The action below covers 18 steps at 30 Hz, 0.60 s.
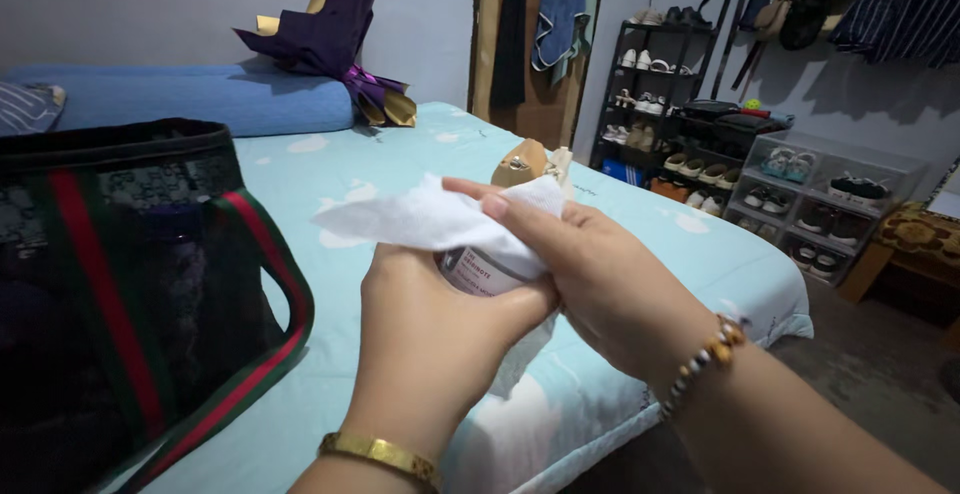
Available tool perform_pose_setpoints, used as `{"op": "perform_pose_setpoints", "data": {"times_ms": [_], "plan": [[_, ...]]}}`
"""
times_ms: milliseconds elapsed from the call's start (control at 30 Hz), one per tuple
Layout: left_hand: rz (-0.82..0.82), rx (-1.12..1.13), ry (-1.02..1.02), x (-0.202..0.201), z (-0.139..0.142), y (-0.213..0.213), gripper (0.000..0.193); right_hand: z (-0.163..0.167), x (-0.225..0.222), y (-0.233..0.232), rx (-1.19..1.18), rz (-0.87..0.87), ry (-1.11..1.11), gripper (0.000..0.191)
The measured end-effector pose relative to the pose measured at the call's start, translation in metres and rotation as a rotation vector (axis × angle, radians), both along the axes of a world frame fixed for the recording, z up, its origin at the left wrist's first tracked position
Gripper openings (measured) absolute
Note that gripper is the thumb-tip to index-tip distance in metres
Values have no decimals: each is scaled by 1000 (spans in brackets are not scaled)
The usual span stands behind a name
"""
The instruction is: The person wipes cosmetic containers with a tissue, wraps a small bottle in tissue, and wipes a comb and a cushion compact. They then open makeup pouches on the bed and place the cosmetics inside, arranging the items.
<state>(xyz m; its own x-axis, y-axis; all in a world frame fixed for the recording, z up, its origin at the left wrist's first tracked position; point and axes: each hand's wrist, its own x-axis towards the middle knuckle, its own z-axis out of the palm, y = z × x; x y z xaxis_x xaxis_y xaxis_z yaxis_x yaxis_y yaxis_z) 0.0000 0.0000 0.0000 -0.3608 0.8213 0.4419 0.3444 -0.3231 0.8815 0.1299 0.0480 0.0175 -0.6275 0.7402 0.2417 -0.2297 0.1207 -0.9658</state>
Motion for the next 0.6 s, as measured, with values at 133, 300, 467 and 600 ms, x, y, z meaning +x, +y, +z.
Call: {"op": "perform_pose_setpoints", "data": {"times_ms": [133,300,467,600], "plan": [[-42,-59,48,-30,-25,41,56,-26,-25,43,-116,-1,61,64],[-92,-76,-2,-68,-56,77,55,-54,-49,66,-205,41,52,66],[83,52,354,-76,-76,89,55,-71,-76,84,-412,-199,22,53],[66,242,279,-84,-85,88,62,-88,-81,100,-403,-69,116,40]]}}
